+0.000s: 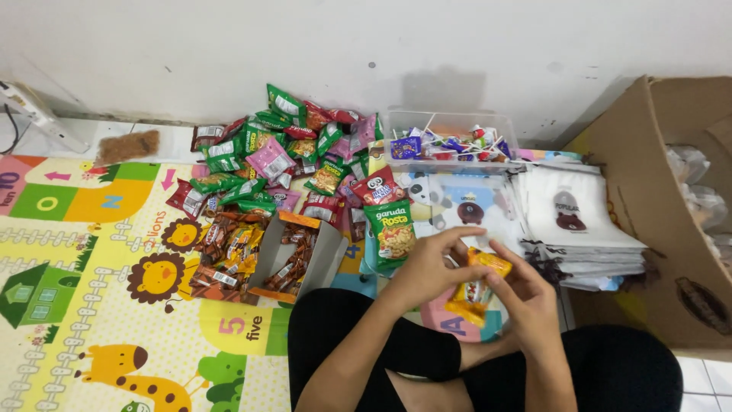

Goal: Packing various small snack packets into decorative plastic bags while sitting on the floor.

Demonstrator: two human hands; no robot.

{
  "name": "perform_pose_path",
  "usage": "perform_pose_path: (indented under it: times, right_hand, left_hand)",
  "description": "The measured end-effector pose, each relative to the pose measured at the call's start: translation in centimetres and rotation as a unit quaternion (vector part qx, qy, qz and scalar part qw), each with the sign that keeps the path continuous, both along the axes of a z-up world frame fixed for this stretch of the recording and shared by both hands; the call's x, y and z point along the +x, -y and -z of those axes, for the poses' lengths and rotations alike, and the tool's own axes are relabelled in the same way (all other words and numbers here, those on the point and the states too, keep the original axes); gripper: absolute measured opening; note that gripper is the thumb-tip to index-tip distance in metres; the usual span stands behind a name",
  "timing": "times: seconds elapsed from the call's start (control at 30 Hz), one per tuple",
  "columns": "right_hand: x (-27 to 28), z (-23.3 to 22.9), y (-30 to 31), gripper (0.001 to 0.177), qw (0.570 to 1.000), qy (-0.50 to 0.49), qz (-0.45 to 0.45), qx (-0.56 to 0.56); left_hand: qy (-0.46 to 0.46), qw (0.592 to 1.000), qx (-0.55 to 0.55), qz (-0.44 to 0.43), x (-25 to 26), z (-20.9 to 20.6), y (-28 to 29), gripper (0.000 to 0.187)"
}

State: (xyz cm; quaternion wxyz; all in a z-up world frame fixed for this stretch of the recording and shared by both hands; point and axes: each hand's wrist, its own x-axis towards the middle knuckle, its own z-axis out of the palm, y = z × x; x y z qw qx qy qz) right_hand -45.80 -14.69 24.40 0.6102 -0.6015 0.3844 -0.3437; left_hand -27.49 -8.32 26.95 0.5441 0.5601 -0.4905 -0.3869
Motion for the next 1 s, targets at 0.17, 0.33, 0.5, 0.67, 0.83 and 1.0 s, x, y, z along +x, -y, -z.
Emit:
perform_pose_path:
  times: [0.17, 0.33, 0.5, 0.67, 0.83, 1.0]
  right_hand:
    - [1.7, -0.7, 2.0, 0.036, 1.000, -0.028, 0.008, -0.006]
    - [3.8, 2.8, 5.1, 0.026, 0.987, 0.037, 0.154, -0.021]
    - [7.3, 7.4, 9.4, 0.037, 0.979, -0.040, 0.196, -0.041]
    - [11.6, 10.5, 10.8, 0.030, 0.973, -0.121, 0.188, -0.055]
    - [14.8, 7.6, 8.6, 0.021, 0.959, -0.216, 0.125, -0.135]
    - [15.3, 8.4, 10.3, 0.025, 0.935, -0.272, 0.092, -0.209]
  left_hand:
    - [0.065, 0.997, 0.028, 0.039, 3.2, 0.5, 0.5, 0.065]
    - [-0.004, 0.966, -0.113, -0.231, 9.6, 5.3, 0.9, 0.021]
    - [-0.041, 0.934, -0.063, -0.349, 14.5, 8.5, 0.2, 0.022]
    - [-0.035, 0.924, -0.006, -0.380, 16.4, 13.8, 2.0, 0.022]
    - [-0.146, 0.925, 0.024, -0.349, 16.5, 15.3, 3.4, 0.027]
    - [-0.161, 0.928, 0.016, -0.336, 15.9, 14.4, 3.5, 0.028]
